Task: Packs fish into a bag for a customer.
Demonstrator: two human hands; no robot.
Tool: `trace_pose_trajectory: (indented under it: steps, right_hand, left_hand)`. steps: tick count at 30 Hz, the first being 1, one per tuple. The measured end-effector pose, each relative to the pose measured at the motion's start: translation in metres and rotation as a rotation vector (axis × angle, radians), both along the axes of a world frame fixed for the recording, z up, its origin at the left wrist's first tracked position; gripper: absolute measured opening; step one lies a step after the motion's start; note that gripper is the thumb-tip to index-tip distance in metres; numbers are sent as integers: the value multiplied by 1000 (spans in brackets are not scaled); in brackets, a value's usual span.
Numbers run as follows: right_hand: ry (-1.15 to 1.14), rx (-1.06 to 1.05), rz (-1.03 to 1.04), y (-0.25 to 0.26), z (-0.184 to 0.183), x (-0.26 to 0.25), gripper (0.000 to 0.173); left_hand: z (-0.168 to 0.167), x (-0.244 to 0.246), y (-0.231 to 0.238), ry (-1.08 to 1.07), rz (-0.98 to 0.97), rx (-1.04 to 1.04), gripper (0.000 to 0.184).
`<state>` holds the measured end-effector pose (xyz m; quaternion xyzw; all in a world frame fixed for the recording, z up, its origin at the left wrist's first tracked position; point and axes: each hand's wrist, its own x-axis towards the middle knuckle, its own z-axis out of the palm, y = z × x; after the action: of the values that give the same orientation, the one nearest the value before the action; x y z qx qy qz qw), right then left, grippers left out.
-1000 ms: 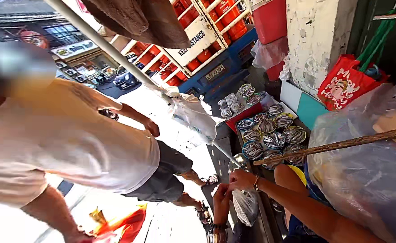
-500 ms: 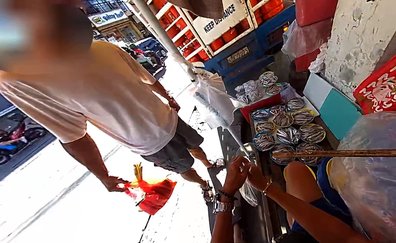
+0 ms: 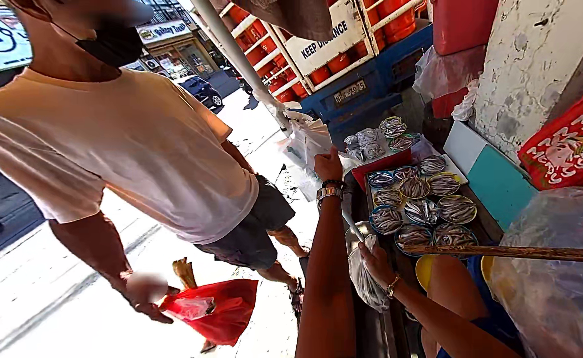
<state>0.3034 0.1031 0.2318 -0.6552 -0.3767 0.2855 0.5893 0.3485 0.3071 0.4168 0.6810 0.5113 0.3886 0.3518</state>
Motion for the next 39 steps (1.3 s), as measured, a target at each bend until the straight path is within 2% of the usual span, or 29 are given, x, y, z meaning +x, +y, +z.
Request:
trace_pose_trajectory:
  steps: [1,6,12,14,18,20,22,25,27,29,32,36,39]
  right_hand:
    - [26,15,-25,-1,1,-1,42]
    - [75,84,-48,-3,1,-2,43]
    - [140,83,-90,-6,14,7,45]
    - [158,130,-96,-6,23,12,43]
    - [214,170,-69,-5,46,20,33]
    - [242,189,-66,-5,59,22,31]
    - [294,222,-62,-5,69,23,30]
    - [378,230,-78,-5,83,24,25]
    - [372,157,-56,-8,95,25,22]
    - [330,147,-1,-5,100,23,34]
    - [318,209,151,-6,103,17,30]
    - [390,261,267,-3,91,11,22]
    - [434,276,349,-1,82,4,9]
  left_hand:
    - [-3,-7,1,25,-17,9,46]
    - [-30,-64,-8,-71,-141,224,35]
    - [-33,-155,-11,-227,-338,304,26]
    - [-31,-184,-29,-318,-424,250,24]
    - [-46,-234,-66,-670,-552,22,19]
    - [-62,-261,-78,-687,-539,-46,13]
    - [-73,-280,-89,-682,-524,-92,17]
    - [-78,-287,-108,-783,-532,-139,23]
    - [-77,-293,-116,-760,-548,-150,26]
    - [-77,-299,-118,-648,-545,-149,29]
    - [-73,-302,-127,-465,-420,-154,40]
    - [-65,-295,-139,-446,-350,-189,30]
    - [-65,-296,-141,-338,-369,-129,18]
